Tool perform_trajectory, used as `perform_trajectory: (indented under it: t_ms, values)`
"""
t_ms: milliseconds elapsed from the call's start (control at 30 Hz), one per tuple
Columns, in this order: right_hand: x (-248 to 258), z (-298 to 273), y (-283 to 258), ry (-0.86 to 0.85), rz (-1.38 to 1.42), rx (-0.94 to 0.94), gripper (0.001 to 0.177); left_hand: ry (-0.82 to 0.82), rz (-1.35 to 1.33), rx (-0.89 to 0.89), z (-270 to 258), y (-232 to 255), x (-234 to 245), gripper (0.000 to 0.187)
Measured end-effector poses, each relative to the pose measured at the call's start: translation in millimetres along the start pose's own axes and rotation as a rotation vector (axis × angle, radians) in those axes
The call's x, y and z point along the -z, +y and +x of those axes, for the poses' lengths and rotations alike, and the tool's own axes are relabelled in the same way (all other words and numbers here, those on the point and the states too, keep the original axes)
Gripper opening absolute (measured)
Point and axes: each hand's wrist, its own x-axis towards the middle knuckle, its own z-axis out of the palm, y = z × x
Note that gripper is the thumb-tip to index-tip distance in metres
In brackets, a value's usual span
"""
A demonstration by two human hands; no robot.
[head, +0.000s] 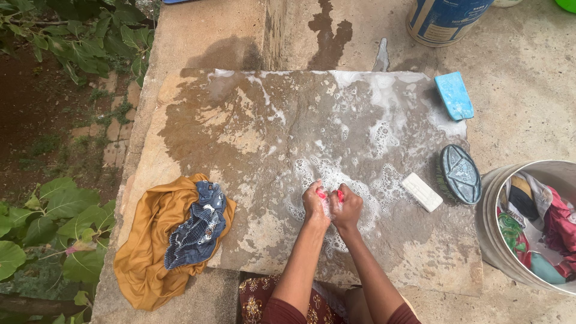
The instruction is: The person washes clothes by taking garments from a bucket, laying them on a stone slab, rubbing them with a soap bar, and scrubbing them by hand and with a brush.
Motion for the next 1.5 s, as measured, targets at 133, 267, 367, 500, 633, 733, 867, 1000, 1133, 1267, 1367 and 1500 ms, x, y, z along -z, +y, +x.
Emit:
perform_trajectory:
  t_ms: [133,267,367,500,633,733,867,1000,1133,1267,1367,1500]
  values:
    - [4.5,1.0,-21.5,0.054,1.025,-0.452,0.018,-0.271,0.458,-0.352,-19.9,-11.8,-8.7,0.025]
    - [28.6,-0.8,-42.6,-0.111,1.504,-0.655,0.04,-0.2,0.661,-0.381,-57.8,7.4,-32.7,0.018]
    - [35.2,-10.6,-56.1,-0.098,1.296,-0.295,0.048,-0.173,0.728,-0.318,-65.6,12.6,-31.6,0.033]
    - [32.9,-4.5,-60.5,0.074,0.643,0.069,0.055,-0.075,0.436,-0.282,-48.7,-5.3,-16.8,0.017]
    - [14.0,4.3,-32.7,-0.296,1.205,-0.814,0.056,0.019,0.774,-0.521,-41.6,-6.9,-14.5,0.034]
    - [22.6,9.3,-11.0,-0.438,1.346,-0.86,0.039,-0.045,1.177,-0.986,-61.7,-5.1,-26.9,0.027]
    - [28.5,18.1,1.3,-0.561,1.597,-0.927,0.039,-0.269,1.285,-1.638,-80.3,5.9,-34.0,0.015]
    - [-4.6,14.0,15.4,-0.093,1.32,-0.784,0.028,-0.309,1.158,-1.328,-51.7,-18.2,-26.7,0.014]
    - [-21.5,-0.7,16.0,0.184,0.867,-0.332,0.036,0.04,0.582,-0.452,4.3,-37.6,-5.3,0.022]
    - [4.8,3.2,2.4,0.223,0.216,0.242,0.024,0.077,0.296,0.015,42.5,-24.6,22.6,0.017]
    - [23.8,19.3,0.8,0.075,-0.12,0.719,0.01,0.043,0.324,0.06,57.7,-28.5,36.4,0.017]
    - [58.6,25.7,3.6,-0.108,-0.268,1.212,0.025,-0.014,0.37,0.159,68.8,-57.6,44.7,0.017]
